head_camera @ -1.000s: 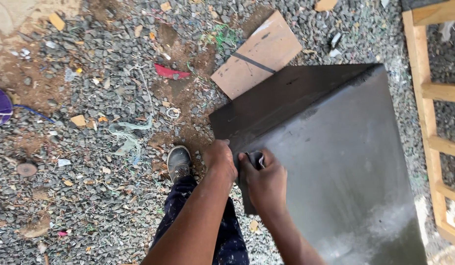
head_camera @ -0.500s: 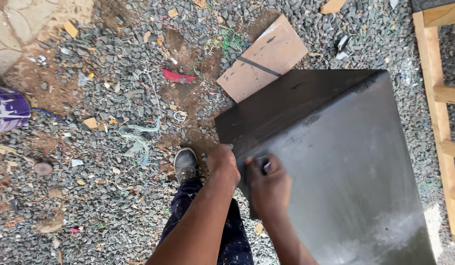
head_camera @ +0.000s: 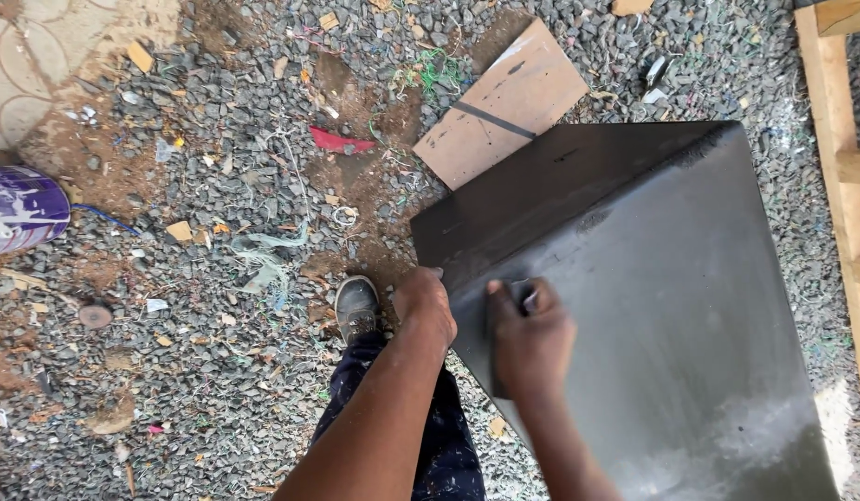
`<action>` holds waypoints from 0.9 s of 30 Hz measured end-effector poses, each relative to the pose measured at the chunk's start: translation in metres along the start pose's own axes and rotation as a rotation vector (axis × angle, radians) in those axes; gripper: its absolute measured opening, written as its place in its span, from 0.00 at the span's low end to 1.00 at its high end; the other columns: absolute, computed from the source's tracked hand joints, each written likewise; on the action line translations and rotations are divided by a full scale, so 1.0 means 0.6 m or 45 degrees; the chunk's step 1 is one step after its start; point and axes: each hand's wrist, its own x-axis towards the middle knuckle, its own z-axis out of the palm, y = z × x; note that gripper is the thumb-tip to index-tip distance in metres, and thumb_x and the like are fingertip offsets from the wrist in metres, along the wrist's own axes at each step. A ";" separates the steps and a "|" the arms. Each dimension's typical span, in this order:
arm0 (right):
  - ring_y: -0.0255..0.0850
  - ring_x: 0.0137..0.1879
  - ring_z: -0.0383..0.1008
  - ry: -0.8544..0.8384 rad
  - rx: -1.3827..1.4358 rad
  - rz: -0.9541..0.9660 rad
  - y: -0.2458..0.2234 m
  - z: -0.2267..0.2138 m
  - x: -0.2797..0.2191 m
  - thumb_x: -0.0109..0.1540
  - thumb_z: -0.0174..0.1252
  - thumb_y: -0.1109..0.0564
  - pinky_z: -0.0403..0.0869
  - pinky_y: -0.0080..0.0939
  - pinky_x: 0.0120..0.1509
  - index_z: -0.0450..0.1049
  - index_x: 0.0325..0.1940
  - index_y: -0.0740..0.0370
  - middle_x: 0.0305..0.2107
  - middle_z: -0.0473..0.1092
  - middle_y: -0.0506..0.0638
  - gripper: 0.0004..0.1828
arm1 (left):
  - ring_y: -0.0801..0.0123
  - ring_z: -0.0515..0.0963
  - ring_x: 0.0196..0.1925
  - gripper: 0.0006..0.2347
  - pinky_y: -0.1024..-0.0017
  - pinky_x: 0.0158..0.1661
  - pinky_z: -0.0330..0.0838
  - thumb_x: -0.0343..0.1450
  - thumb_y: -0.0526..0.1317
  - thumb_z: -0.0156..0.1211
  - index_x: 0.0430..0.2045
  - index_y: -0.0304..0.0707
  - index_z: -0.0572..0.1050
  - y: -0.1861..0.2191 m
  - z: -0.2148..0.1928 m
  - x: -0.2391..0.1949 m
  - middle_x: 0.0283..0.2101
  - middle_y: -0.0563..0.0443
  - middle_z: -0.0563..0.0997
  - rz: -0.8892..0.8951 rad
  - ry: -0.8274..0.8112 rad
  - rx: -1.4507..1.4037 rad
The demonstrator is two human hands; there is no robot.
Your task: The person uses a sanding block to smooth the surface and edges of a large, dark rectangular board. The board is positioned on a gravel ground, and the person works methodically along the edges and flat surfaces.
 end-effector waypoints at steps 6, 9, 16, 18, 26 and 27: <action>0.62 0.32 0.76 -0.056 -0.280 -0.041 -0.030 -0.035 0.008 0.59 0.68 0.34 0.72 0.54 0.39 0.68 0.29 0.62 0.19 0.70 0.65 0.29 | 0.41 0.69 0.70 0.27 0.48 0.63 0.75 0.75 0.40 0.55 0.69 0.26 0.59 0.031 -0.011 -0.042 0.69 0.31 0.63 -0.035 -0.015 -0.009; 0.69 0.37 0.76 -0.044 -0.279 0.025 -0.021 -0.024 0.004 0.61 0.65 0.36 0.69 0.61 0.42 0.66 0.30 0.66 0.22 0.72 0.70 0.30 | 0.41 0.70 0.70 0.30 0.49 0.60 0.76 0.72 0.41 0.58 0.69 0.26 0.58 0.026 -0.002 -0.044 0.70 0.31 0.63 -0.070 0.059 0.032; 0.62 0.42 0.80 -0.051 -0.411 -0.004 -0.042 -0.028 0.015 0.54 0.69 0.30 0.75 0.55 0.43 0.72 0.31 0.57 0.25 0.76 0.61 0.29 | 0.49 0.67 0.73 0.27 0.53 0.66 0.69 0.75 0.43 0.53 0.71 0.32 0.58 0.048 -0.002 -0.073 0.71 0.37 0.65 -0.038 0.028 0.143; 0.64 0.45 0.79 -0.103 -0.449 0.045 -0.059 -0.017 -0.013 0.58 0.64 0.28 0.75 0.63 0.45 0.76 0.35 0.63 0.30 0.77 0.67 0.33 | 0.55 0.69 0.72 0.29 0.57 0.65 0.72 0.75 0.44 0.50 0.72 0.30 0.54 0.049 0.003 -0.083 0.70 0.38 0.64 -0.017 0.046 0.244; 0.64 0.46 0.79 -0.003 -0.473 -0.011 -0.052 -0.027 0.025 0.57 0.65 0.27 0.77 0.60 0.45 0.76 0.39 0.61 0.31 0.77 0.65 0.33 | 0.54 0.70 0.71 0.25 0.57 0.64 0.71 0.77 0.43 0.50 0.70 0.31 0.61 0.053 -0.008 -0.087 0.69 0.37 0.69 0.000 0.021 0.402; 0.63 0.45 0.80 -0.024 -0.438 0.037 -0.046 -0.019 0.014 0.60 0.61 0.27 0.77 0.58 0.44 0.77 0.40 0.62 0.31 0.78 0.66 0.33 | 0.60 0.73 0.69 0.24 0.63 0.61 0.73 0.77 0.44 0.49 0.68 0.32 0.63 0.054 -0.007 -0.104 0.68 0.40 0.72 0.003 0.029 0.426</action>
